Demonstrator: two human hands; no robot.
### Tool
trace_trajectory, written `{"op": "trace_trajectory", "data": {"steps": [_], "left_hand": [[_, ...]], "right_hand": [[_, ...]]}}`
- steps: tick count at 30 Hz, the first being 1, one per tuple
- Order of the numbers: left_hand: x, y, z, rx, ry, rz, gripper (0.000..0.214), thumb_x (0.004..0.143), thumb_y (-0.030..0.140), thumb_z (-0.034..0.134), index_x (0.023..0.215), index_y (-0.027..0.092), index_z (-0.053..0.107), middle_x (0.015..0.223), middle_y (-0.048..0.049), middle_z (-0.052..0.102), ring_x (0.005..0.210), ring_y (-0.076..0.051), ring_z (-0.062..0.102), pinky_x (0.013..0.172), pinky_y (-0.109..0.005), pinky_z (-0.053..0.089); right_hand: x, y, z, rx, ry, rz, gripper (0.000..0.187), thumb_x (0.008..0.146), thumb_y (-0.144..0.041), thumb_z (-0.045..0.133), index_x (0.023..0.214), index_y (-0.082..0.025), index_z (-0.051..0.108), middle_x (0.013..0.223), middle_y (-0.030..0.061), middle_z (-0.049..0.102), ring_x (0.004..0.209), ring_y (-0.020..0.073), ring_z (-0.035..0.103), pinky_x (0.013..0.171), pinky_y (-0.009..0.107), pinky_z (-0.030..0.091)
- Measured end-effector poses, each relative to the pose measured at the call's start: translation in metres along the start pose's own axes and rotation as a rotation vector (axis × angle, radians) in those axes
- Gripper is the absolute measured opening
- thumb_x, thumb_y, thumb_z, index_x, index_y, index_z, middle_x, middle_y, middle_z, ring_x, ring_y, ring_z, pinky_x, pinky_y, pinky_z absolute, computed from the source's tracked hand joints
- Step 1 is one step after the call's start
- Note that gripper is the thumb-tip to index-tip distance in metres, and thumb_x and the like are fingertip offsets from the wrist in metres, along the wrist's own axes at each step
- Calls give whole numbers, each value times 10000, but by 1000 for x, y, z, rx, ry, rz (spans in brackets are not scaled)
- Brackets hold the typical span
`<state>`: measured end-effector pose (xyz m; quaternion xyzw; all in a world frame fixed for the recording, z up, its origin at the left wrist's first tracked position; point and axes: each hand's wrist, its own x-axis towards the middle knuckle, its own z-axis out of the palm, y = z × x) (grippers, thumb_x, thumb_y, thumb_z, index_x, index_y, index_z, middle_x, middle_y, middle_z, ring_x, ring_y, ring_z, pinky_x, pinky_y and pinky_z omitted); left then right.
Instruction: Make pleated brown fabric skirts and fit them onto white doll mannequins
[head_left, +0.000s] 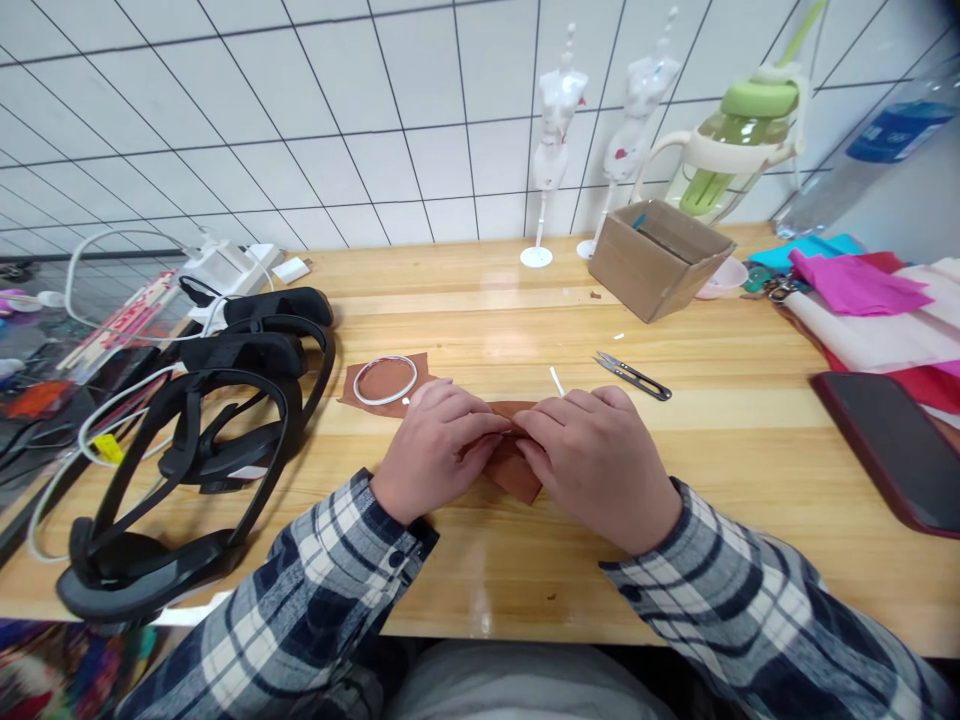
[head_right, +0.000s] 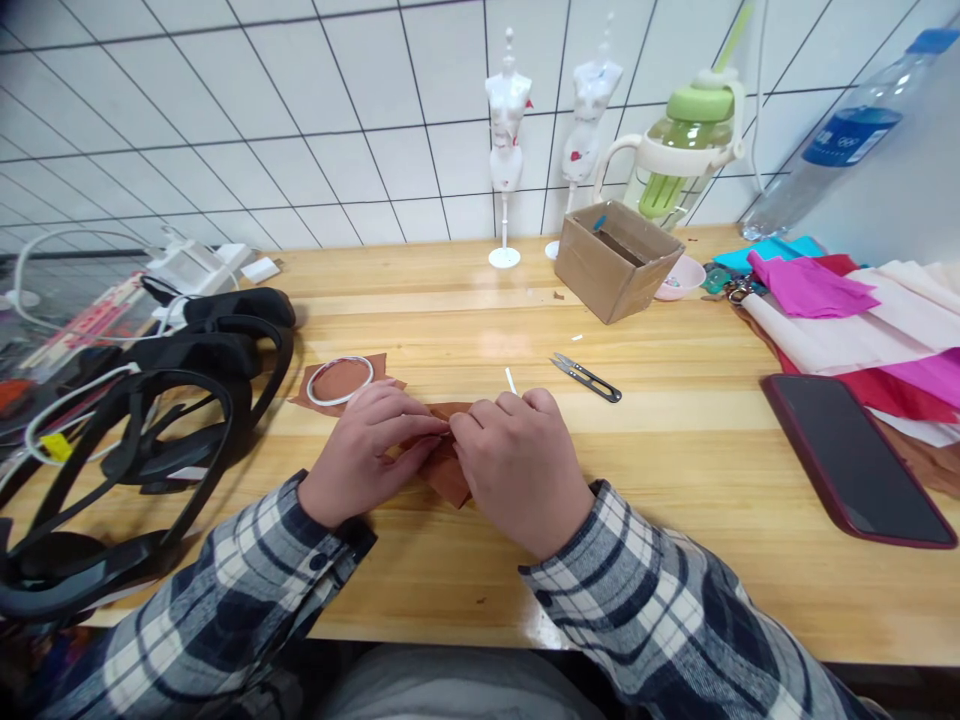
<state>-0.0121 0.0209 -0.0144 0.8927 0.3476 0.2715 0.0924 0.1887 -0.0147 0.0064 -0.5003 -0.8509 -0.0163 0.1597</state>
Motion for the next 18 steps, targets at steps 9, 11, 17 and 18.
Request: {"op": "trace_trajectory", "data": {"steps": [9, 11, 17, 18], "left_hand": [[0, 2, 1, -1, -4, -11, 126, 881, 228, 589, 967, 231, 681, 918, -35, 705, 872, -188, 599, 916, -411, 430], [1, 2, 3, -4, 8, -41, 133, 884, 220, 579, 976, 219, 676, 908, -39, 702, 864, -188, 593, 878, -398, 442], [1, 1, 5, 1, 29, -59, 107, 876, 214, 584, 913, 214, 685, 874, -35, 704, 833, -191, 590, 837, -397, 449], [1, 1, 5, 3, 23, -56, 108, 875, 213, 582, 899, 216, 687, 871, -33, 705, 835, -191, 594, 845, -402, 447]], "right_hand": [[0, 1, 1, 4, 0, 42, 227, 947, -250, 481, 843, -221, 681, 778, 17, 676, 757, 182, 532, 709, 367, 230], [0, 2, 0, 5, 0, 24, 214, 937, -236, 497, 826, -220, 679, 787, 18, 677, 764, 183, 531, 712, 368, 230], [0, 1, -1, 10, 14, -2, 203, 924, -226, 508, 824, -214, 683, 816, 24, 687, 779, 183, 529, 727, 370, 236], [0, 0, -1, 16, 19, -1, 213, 928, -244, 502, 824, -213, 685, 822, 26, 688, 780, 185, 529, 731, 372, 239]]}}
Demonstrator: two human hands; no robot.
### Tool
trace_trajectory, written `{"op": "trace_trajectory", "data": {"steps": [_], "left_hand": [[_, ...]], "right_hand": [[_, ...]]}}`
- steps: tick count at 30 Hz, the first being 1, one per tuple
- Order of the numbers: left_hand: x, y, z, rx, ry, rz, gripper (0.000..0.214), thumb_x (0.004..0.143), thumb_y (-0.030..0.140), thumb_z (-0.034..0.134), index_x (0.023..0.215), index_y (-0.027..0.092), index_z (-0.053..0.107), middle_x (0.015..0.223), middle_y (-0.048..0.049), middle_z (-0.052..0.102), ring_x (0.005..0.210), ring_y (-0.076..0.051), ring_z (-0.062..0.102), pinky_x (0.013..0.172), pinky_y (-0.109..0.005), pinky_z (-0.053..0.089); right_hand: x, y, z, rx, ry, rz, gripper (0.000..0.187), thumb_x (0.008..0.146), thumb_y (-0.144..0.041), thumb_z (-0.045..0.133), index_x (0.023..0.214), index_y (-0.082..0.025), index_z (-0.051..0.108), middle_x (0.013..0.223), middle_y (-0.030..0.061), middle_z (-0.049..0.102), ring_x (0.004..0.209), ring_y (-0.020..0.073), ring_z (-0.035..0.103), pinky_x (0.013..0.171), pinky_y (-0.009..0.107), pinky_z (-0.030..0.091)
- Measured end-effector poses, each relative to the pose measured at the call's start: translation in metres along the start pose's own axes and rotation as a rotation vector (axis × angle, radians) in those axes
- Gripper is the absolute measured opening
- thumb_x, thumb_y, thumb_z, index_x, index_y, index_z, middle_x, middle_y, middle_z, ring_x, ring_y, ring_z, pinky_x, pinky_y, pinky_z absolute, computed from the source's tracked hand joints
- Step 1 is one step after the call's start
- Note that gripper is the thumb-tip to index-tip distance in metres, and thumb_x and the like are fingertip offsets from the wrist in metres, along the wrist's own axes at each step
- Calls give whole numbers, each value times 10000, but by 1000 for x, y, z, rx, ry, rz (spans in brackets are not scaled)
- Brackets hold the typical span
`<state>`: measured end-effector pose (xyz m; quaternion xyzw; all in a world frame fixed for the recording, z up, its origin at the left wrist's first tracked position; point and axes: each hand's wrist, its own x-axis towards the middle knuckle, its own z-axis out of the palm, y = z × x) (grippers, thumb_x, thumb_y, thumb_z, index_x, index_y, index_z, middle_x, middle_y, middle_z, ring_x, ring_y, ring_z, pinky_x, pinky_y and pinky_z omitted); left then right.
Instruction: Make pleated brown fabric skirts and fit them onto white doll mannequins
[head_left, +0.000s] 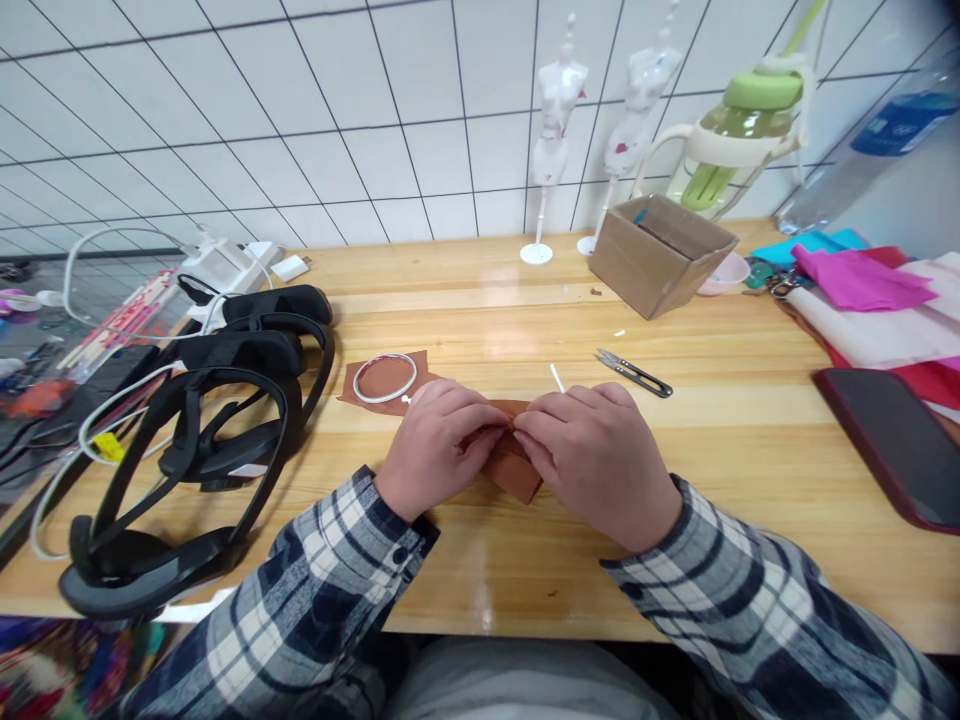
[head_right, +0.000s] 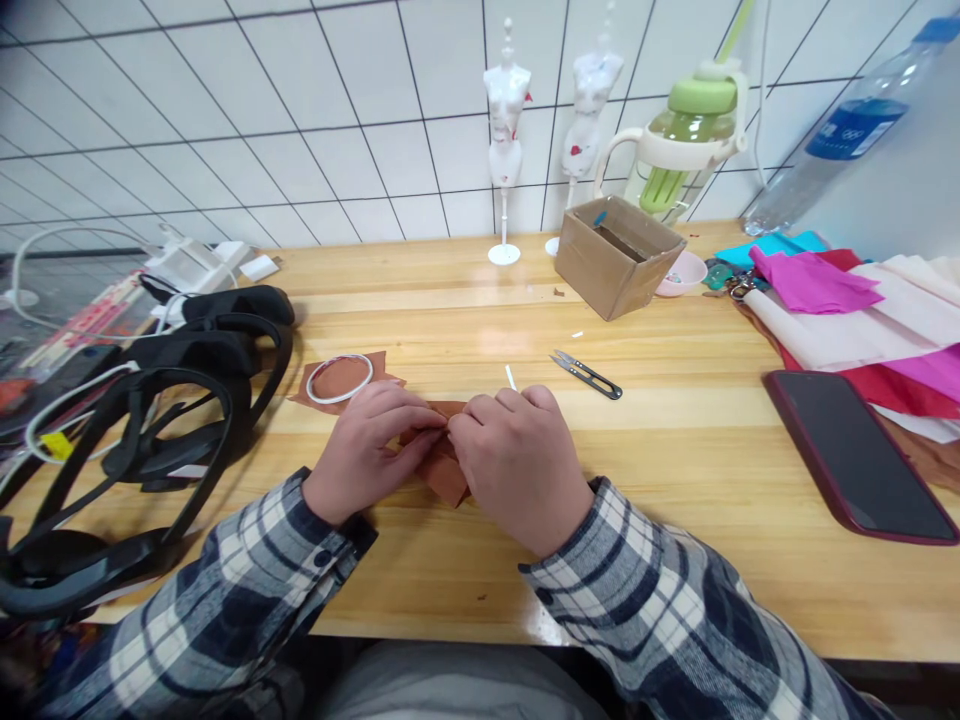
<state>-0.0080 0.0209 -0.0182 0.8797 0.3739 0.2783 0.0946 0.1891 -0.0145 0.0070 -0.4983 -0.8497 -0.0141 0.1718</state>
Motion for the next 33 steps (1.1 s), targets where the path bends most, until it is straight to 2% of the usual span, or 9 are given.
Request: {"op": "trace_trajectory", "data": {"steps": [5, 11, 17, 21, 26, 33], "left_hand": [[-1, -1, 1, -1, 1, 8, 110, 866, 208, 584, 873, 218, 693, 853, -31, 707, 822, -189, 598, 837, -403, 449], [0, -1, 0, -1, -2, 15, 118, 862, 195, 582, 901, 215, 691, 853, -35, 706, 814, -189, 590, 813, -397, 451], [0, 0, -1, 13, 3, 14, 113, 865, 203, 582, 879, 211, 694, 826, -30, 705, 796, -184, 582, 835, -400, 449], [1, 0, -2, 14, -6, 21, 115, 858, 197, 584, 879, 213, 696, 821, -27, 702, 804, -185, 579, 867, -410, 440], [1, 0, -3, 2, -9, 45, 118, 841, 170, 584, 889, 205, 686, 830, -27, 697, 814, -183, 576, 892, -418, 432], [0, 0, -3, 5, -5, 35, 85, 841, 168, 593, 869, 195, 669, 807, -24, 694, 787, -178, 570, 896, -417, 437]], "right_hand": [[1, -4, 0, 18, 14, 2, 249, 933, -343, 496, 832, -209, 680, 850, 39, 690, 800, 203, 524, 751, 386, 245], [2, -3, 1, -71, -15, -18, 168, 915, -210, 521, 794, -216, 638, 792, 22, 661, 789, 205, 496, 714, 381, 227], [2, -5, 1, -62, 6, -29, 192, 935, -283, 507, 808, -212, 631, 801, 32, 654, 789, 207, 478, 715, 380, 226], [2, -12, 0, -88, -24, 17, 159, 906, -196, 529, 767, -198, 607, 758, 42, 629, 780, 212, 465, 699, 384, 212], [4, -14, 2, -88, -1, 41, 164, 904, -186, 520, 752, -203, 576, 755, 39, 607, 770, 214, 450, 699, 387, 209], [3, -9, 4, -52, 48, -17, 161, 902, -183, 512, 750, -207, 557, 749, 23, 602, 763, 202, 442, 711, 381, 216]]}}
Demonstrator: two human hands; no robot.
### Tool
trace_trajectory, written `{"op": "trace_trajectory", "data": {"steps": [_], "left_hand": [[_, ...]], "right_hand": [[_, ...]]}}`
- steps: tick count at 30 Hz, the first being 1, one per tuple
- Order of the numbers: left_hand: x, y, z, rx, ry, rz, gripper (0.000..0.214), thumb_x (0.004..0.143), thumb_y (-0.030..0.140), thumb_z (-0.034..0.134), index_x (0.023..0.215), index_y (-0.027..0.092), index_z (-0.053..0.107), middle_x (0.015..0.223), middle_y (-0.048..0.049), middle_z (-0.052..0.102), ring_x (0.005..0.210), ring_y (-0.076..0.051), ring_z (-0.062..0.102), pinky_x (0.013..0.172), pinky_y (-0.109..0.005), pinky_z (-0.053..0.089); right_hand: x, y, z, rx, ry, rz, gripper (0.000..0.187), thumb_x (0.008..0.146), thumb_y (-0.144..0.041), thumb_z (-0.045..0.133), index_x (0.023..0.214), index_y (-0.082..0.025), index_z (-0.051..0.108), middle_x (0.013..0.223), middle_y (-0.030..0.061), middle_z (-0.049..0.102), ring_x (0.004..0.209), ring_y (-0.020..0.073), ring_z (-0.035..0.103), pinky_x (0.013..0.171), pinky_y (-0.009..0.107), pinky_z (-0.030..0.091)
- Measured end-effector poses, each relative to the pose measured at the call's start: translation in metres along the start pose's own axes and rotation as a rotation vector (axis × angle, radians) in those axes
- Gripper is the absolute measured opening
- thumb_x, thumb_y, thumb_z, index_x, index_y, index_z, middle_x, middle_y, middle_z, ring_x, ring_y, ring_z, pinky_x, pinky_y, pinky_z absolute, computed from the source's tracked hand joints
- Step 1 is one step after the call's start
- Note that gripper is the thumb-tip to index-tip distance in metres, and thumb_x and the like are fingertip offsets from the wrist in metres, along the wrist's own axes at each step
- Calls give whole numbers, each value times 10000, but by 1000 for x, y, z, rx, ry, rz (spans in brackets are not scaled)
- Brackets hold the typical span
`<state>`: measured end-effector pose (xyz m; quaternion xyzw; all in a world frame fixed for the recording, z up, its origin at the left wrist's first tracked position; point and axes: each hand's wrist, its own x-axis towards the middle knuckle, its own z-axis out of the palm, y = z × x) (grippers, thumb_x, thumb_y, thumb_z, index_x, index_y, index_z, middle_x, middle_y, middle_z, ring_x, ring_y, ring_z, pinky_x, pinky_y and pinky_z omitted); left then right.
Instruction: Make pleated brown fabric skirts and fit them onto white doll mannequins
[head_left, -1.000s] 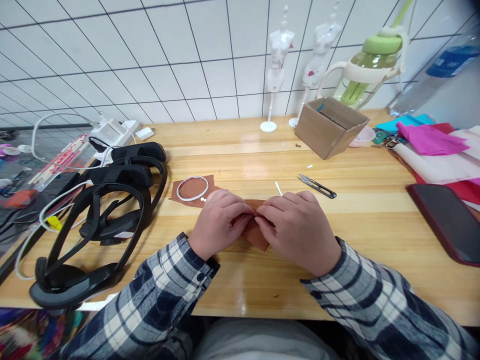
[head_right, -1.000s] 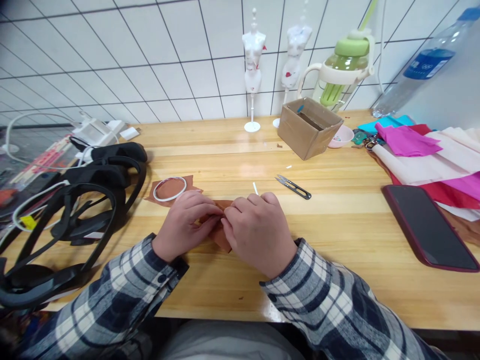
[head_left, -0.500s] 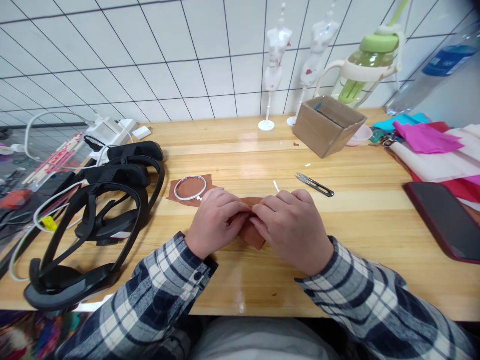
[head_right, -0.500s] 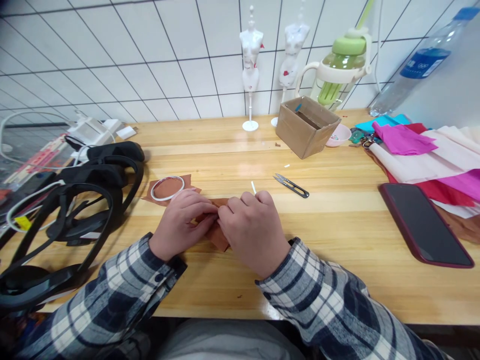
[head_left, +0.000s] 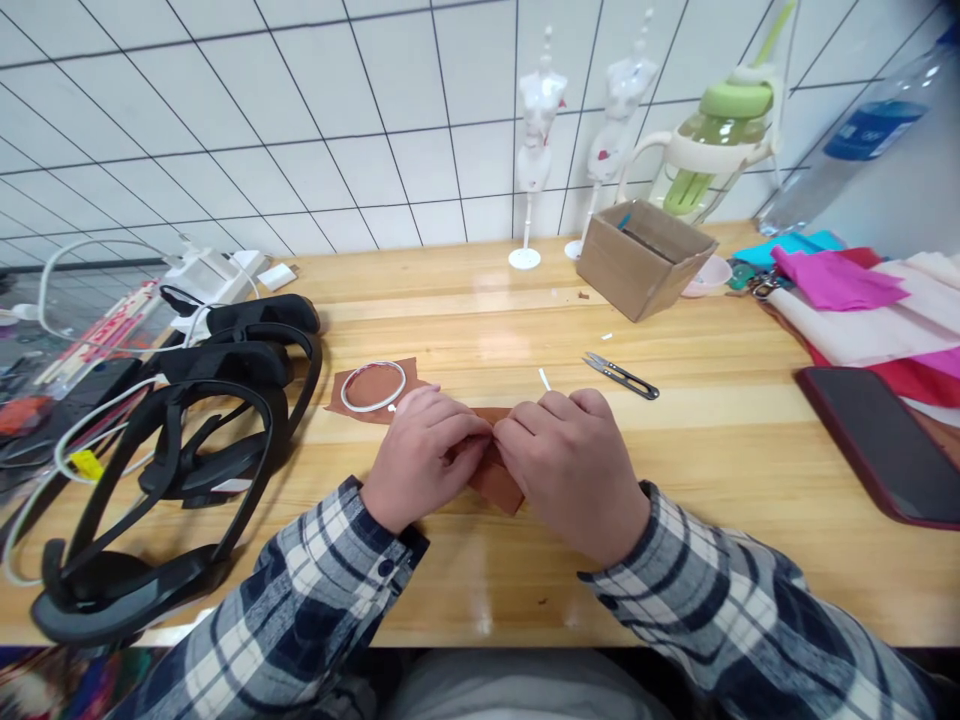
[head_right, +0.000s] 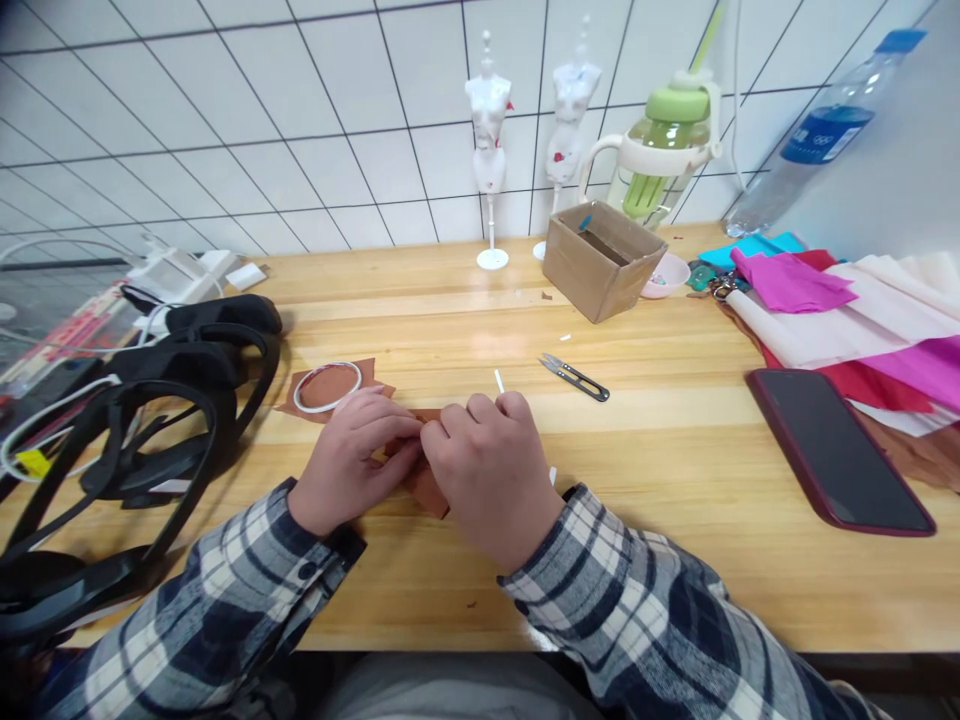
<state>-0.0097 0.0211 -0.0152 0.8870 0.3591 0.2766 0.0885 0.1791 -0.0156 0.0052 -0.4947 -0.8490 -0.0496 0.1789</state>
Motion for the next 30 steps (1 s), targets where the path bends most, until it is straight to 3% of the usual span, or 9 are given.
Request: {"op": "trace_trajectory", "data": {"steps": [8, 14, 19, 25, 30], "left_hand": [[-2, -9, -6, 12, -61, 110, 77, 868, 208, 611, 898, 218, 682, 875, -12, 711, 830, -161, 613, 978, -439, 409], [1, -4, -3, 13, -31, 109, 83, 873, 189, 584, 881, 200, 666, 855, -20, 711, 795, -160, 606, 935, -417, 440], [1, -2, -2, 2, -43, 83, 80, 865, 175, 580, 878, 188, 658, 832, -20, 704, 794, -170, 600, 914, -417, 449], [1, -2, -2, -6, -36, 78, 66, 867, 175, 582, 873, 190, 646, 830, -19, 701, 787, -166, 598, 912, -415, 447], [-1, -5, -5, 49, -58, 134, 87, 872, 183, 592, 903, 218, 665, 857, -7, 708, 821, -157, 604, 1003, -446, 397]], "right_hand": [[-2, 6, -1, 11, -24, -86, 179, 886, -177, 557, 709, -206, 575, 728, 20, 608, 747, 197, 438, 707, 383, 212], [-2, 6, 0, 33, -37, -62, 170, 904, -206, 541, 753, -207, 617, 764, 23, 633, 769, 196, 464, 716, 382, 220], [-2, 4, -2, 69, -50, -29, 210, 931, -333, 523, 808, -212, 644, 807, 27, 655, 785, 203, 487, 731, 387, 228], [-2, 6, 0, 61, -47, -36, 151, 912, -215, 545, 776, -211, 612, 764, 14, 632, 763, 189, 476, 716, 376, 217], [-2, 8, 3, 46, -34, -78, 189, 906, -193, 549, 718, -209, 571, 726, 7, 600, 730, 183, 449, 699, 373, 205]]}}
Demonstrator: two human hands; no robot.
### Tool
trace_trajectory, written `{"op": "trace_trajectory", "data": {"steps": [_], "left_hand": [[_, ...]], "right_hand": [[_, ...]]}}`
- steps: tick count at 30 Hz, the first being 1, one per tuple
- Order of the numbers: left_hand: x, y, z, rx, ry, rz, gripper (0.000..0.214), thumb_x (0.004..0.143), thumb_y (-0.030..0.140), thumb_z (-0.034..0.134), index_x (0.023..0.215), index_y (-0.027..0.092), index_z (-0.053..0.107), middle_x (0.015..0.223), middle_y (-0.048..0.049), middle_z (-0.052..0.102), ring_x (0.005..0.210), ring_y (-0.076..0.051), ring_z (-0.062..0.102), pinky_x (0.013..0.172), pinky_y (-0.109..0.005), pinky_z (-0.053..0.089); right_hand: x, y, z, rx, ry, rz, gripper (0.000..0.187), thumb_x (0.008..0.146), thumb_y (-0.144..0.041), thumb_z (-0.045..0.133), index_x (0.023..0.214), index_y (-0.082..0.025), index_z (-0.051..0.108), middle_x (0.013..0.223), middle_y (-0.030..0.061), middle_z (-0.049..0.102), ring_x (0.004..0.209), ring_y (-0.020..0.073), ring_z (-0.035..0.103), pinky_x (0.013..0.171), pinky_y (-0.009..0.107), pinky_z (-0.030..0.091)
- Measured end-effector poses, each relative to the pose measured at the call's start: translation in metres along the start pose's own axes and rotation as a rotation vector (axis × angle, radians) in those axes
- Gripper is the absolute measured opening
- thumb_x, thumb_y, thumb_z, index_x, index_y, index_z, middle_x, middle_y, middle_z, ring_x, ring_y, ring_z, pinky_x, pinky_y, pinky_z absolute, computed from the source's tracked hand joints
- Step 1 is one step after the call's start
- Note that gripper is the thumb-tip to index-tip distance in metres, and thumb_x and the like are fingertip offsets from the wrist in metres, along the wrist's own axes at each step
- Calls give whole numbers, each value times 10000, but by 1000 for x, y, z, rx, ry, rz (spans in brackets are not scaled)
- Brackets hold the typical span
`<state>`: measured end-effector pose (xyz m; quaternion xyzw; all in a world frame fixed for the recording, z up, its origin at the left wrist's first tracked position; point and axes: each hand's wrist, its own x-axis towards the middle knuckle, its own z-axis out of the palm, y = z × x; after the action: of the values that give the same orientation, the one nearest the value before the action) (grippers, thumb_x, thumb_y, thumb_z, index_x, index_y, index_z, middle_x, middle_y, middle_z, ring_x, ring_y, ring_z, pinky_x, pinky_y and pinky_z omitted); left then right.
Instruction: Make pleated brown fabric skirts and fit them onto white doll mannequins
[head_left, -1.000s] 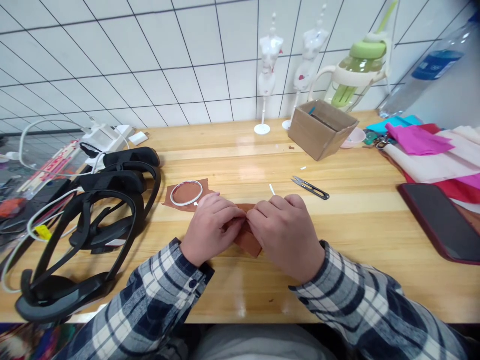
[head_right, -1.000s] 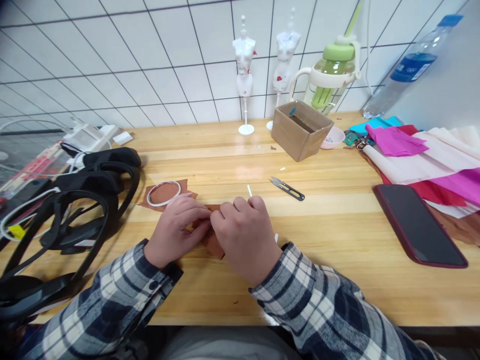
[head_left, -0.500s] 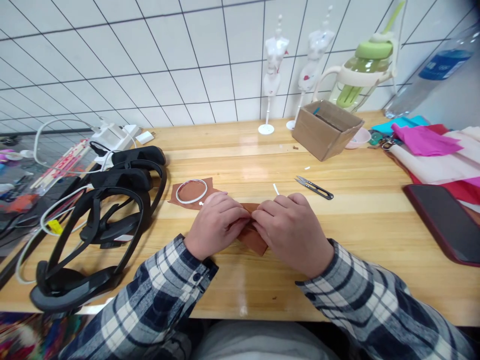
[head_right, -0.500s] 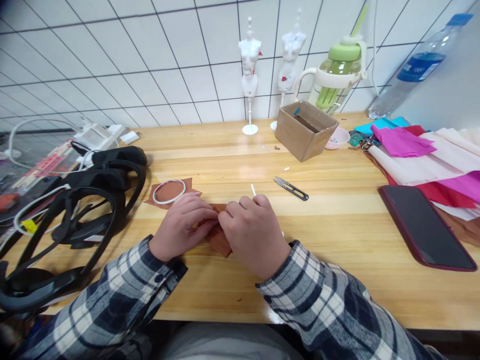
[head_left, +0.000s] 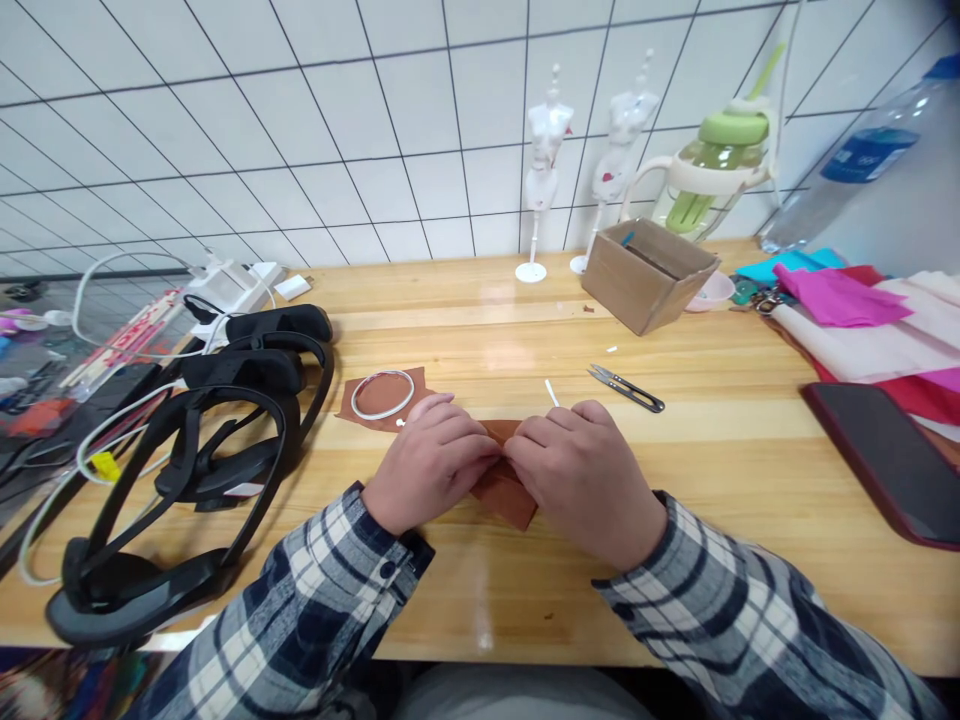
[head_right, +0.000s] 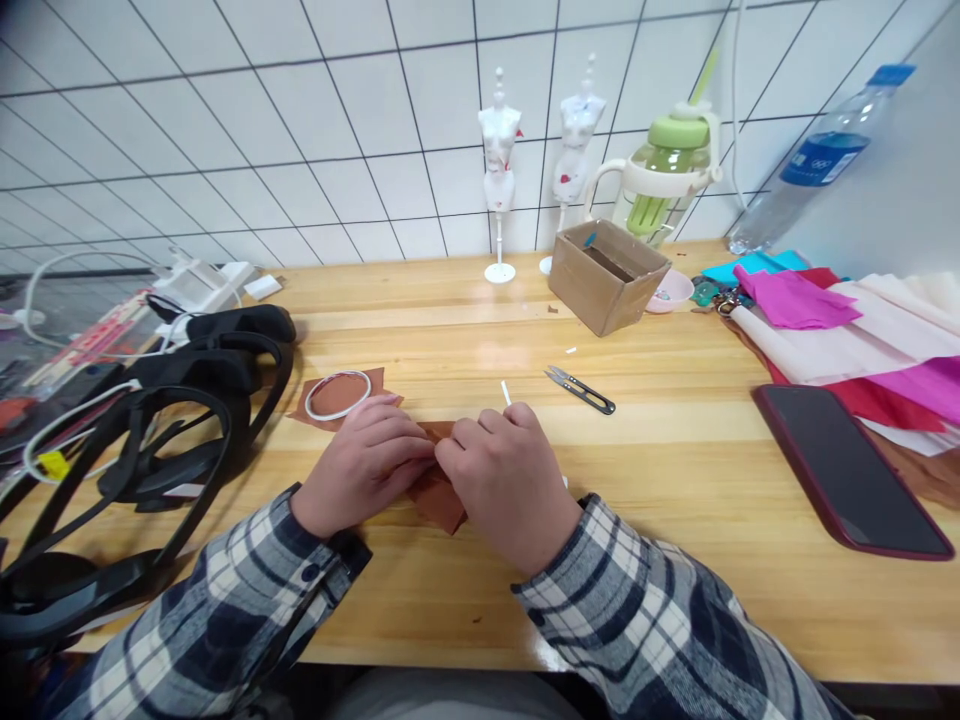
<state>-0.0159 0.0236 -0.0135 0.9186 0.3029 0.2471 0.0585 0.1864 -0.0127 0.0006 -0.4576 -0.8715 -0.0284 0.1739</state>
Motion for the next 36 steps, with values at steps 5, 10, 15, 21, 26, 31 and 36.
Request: {"op": "trace_trajectory", "data": {"steps": [5, 10, 15, 21, 26, 31, 36], "left_hand": [[0, 1, -3, 10, -23, 9, 106, 867, 186, 587, 882, 224, 685, 837, -8, 709, 840, -165, 600, 1017, -452, 387], [1, 0, -5, -107, -63, 1, 113, 861, 191, 577, 862, 210, 688, 835, -25, 704, 815, -160, 609, 943, -410, 442], [-3, -5, -5, -172, -103, 29, 105, 853, 264, 630, 926, 219, 690, 899, -48, 706, 849, -173, 618, 851, -373, 471], [-3, -7, -6, -139, -105, 83, 103, 873, 276, 624, 909, 231, 710, 925, -51, 724, 870, -186, 603, 821, -367, 469], [-3, -7, -5, -156, -86, 105, 98, 869, 267, 635, 922, 233, 710, 930, -46, 726, 882, -181, 603, 833, -360, 471], [-4, -5, -6, -195, -81, 27, 176, 868, 309, 631, 1010, 232, 701, 941, -66, 697, 877, -185, 611, 826, -360, 472], [-3, -6, -13, -239, -15, -42, 241, 838, 348, 650, 1031, 210, 697, 1001, -88, 658, 919, -205, 592, 830, -363, 472]], "right_hand": [[0, 0, -2, -18, -16, -51, 199, 900, -182, 555, 703, -211, 560, 716, 2, 593, 722, 188, 433, 696, 368, 206], [0, 0, -2, -16, -45, -99, 191, 900, -182, 556, 712, -210, 571, 731, 8, 597, 734, 192, 435, 695, 367, 213], [-2, 3, -2, 20, -91, -136, 188, 916, -186, 529, 743, -206, 598, 773, 13, 623, 754, 187, 444, 705, 368, 225], [-3, 11, -4, 65, -126, -209, 187, 952, -214, 495, 848, -227, 650, 911, 0, 677, 824, 178, 486, 742, 365, 255], [-3, 10, -9, 103, -144, -218, 207, 941, -247, 518, 815, -224, 681, 981, 4, 697, 863, 183, 524, 774, 376, 282], [-9, 31, -31, 262, -126, -62, 137, 889, -336, 597, 897, -265, 713, 1093, -3, 690, 934, 182, 580, 821, 361, 330], [-24, 50, -37, 251, -358, 103, 242, 771, -380, 723, 982, -263, 704, 923, 12, 713, 891, 206, 624, 774, 331, 387]]}}
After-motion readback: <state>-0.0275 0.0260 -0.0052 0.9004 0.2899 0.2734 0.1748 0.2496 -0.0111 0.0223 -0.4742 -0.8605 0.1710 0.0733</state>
